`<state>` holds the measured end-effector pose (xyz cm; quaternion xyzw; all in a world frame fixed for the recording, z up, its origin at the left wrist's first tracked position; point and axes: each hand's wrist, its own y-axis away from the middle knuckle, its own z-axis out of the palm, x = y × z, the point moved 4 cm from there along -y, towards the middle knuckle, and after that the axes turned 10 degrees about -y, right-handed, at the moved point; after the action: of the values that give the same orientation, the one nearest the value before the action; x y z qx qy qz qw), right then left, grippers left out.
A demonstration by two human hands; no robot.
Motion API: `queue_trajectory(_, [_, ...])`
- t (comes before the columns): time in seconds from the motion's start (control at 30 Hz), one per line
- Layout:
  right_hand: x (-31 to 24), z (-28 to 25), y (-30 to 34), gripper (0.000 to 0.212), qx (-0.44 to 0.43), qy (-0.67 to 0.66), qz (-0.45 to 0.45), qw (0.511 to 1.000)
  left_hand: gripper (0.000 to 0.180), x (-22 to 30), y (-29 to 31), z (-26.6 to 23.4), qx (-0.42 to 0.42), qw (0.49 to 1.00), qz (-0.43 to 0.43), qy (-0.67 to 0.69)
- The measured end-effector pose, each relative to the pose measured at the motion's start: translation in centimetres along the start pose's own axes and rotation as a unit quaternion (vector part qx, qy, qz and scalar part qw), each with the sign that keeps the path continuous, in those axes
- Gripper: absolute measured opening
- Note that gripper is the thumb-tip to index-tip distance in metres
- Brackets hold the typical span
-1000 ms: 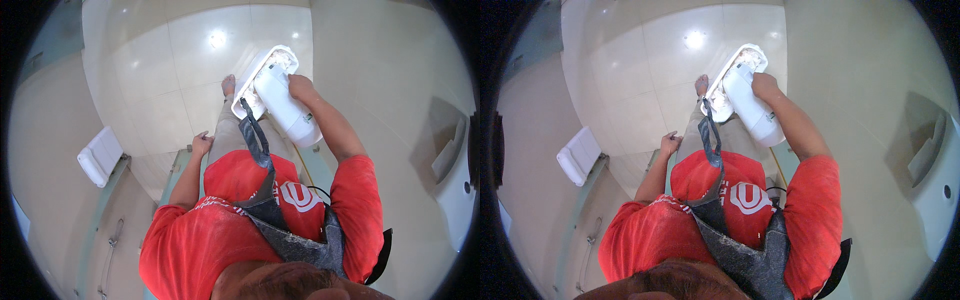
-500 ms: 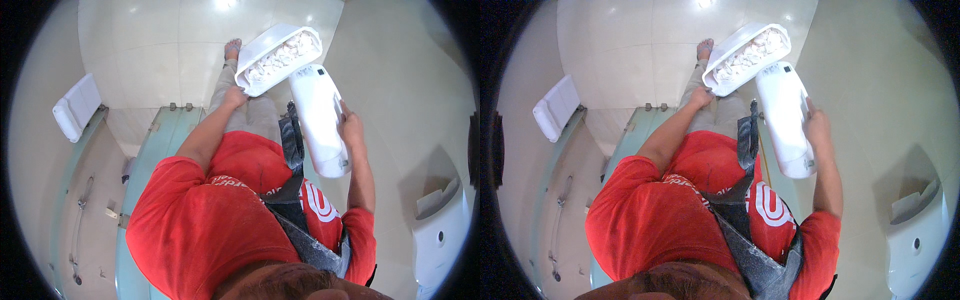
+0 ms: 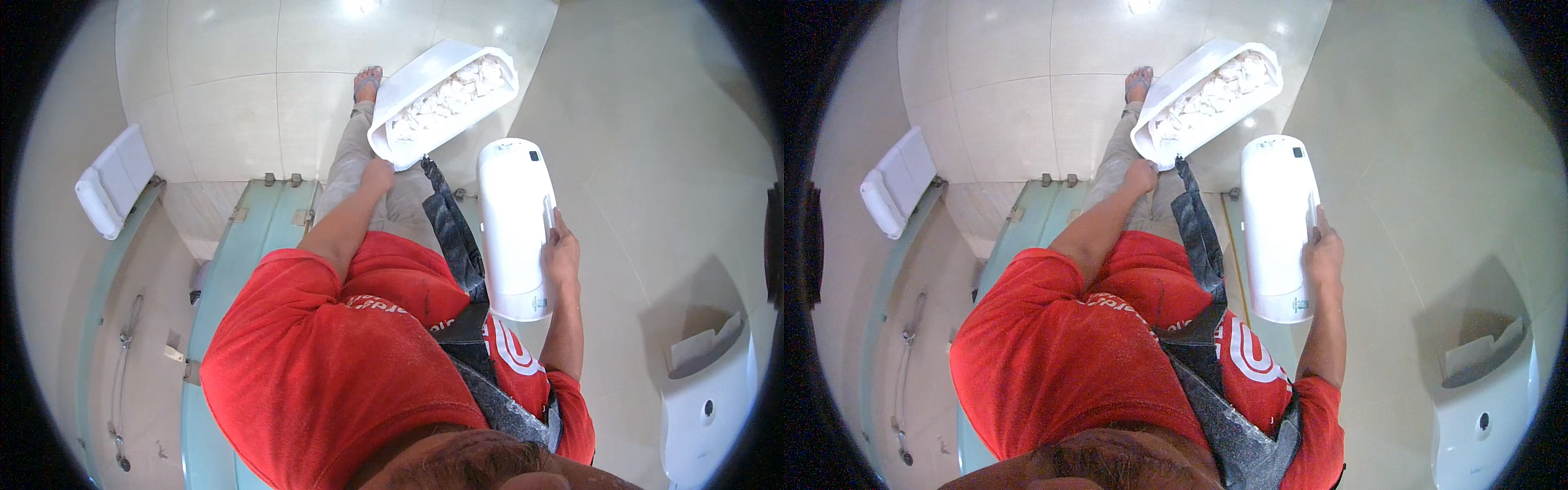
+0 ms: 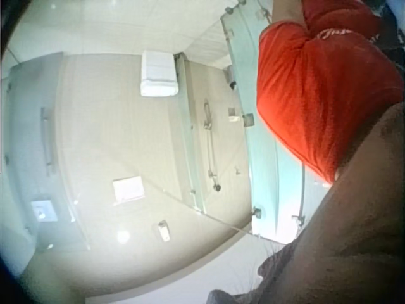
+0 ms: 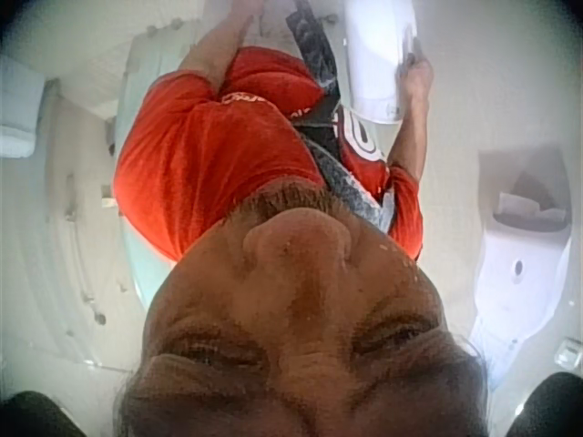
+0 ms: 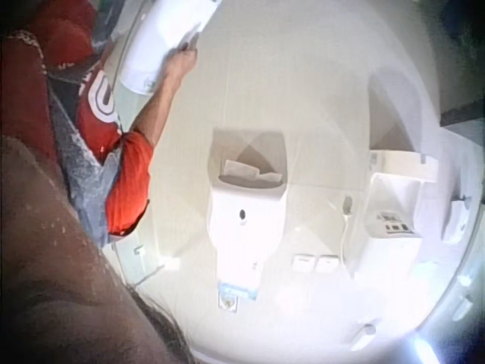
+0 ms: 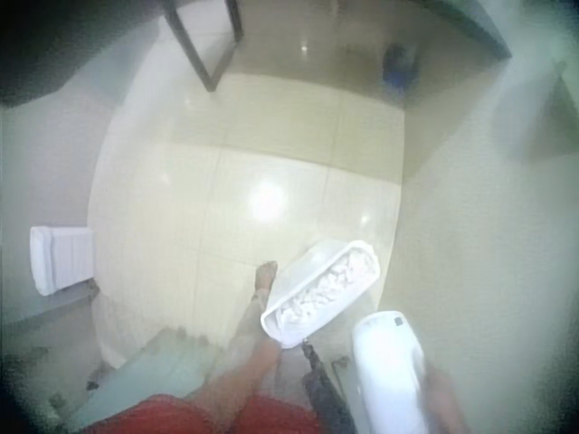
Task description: The person removes a white trash bin from the floor, opens it, and empties its contents into a larger white bin. They then remove the inner plastic bag, tie it, and place it on the floor before returning the empty bin to its original position.
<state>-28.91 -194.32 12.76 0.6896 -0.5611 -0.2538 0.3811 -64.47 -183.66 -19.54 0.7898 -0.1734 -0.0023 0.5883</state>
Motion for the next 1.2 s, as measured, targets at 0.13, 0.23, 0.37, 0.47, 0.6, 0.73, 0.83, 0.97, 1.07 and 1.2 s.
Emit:
queue_trajectory(0.13, [1.2, 0.3, -0.3, 0.047, 0.011, -0.029, 0.015, 0.999, 0.025, -0.2, 0.1, 0.4, 0.003, 1.000, 0.006, 0.002])
queue_trajectory(0.23, [1.0, 0.2, -0.3, 0.047, 0.012, -0.039, 0.008, 0.999, 0.025, -1.0, 0.8, 0.3, 0.036, 0.994, -0.036, 0.098])
queue_trajectory(0.37, [1.0, 0.2, -0.6, 0.046, 0.014, -0.037, 0.009, 0.999, 0.028, -2.1, 1.2, -0.9, -0.014, 0.995, -0.048, 0.089])
queue_trajectory(0.47, [0.7, 0.2, -0.5, 0.046, 0.009, -0.043, 0.033, 0.999, 0.030, -3.5, 1.0, -0.7, -0.035, 0.997, -0.011, 0.066])
queue_trajectory(0.6, [2.5, 0.8, -1.6, 0.047, 0.007, -0.048, 0.010, 0.999, 0.036, -3.0, 1.3, -1.3, 0.004, 0.999, 0.052, 0.003])
queue_trajectory(0.73, [3.3, 0.9, -2.1, 0.048, 0.026, -0.020, -0.012, 0.999, 0.043, -2.6, -0.7, 2.2, -0.067, 0.987, 0.091, -0.115])
queue_trajectory(0.83, [2.8, 0.8, -2.2, 0.049, 0.031, -0.026, -0.002, 0.999, 0.045, -0.7, 0.0, 2.5, -0.040, 0.997, 0.057, -0.022])
queue_trajectory(0.97, [3.3, 0.6, -2.7, 0.051, 0.016, -0.024, -0.029, 0.999, 0.043, -2.0, 0.9, 1.6, -0.039, 0.982, -0.100, 0.154])
queue_trajectory(1.07, [4.0, 0.5, -3.2, 0.056, 0.037, -0.053, -0.082, 0.995, 0.047, -4.7, 0.5, 3.4, -0.021, 0.940, -0.192, 0.279])
queue_trajectory(1.2, [4.2, -0.2, -3.7, 0.061, 0.029, -0.032, -0.063, 0.997, 0.046, -6.6, -0.7, 6.4, 0.079, 0.813, -0.343, 0.464])
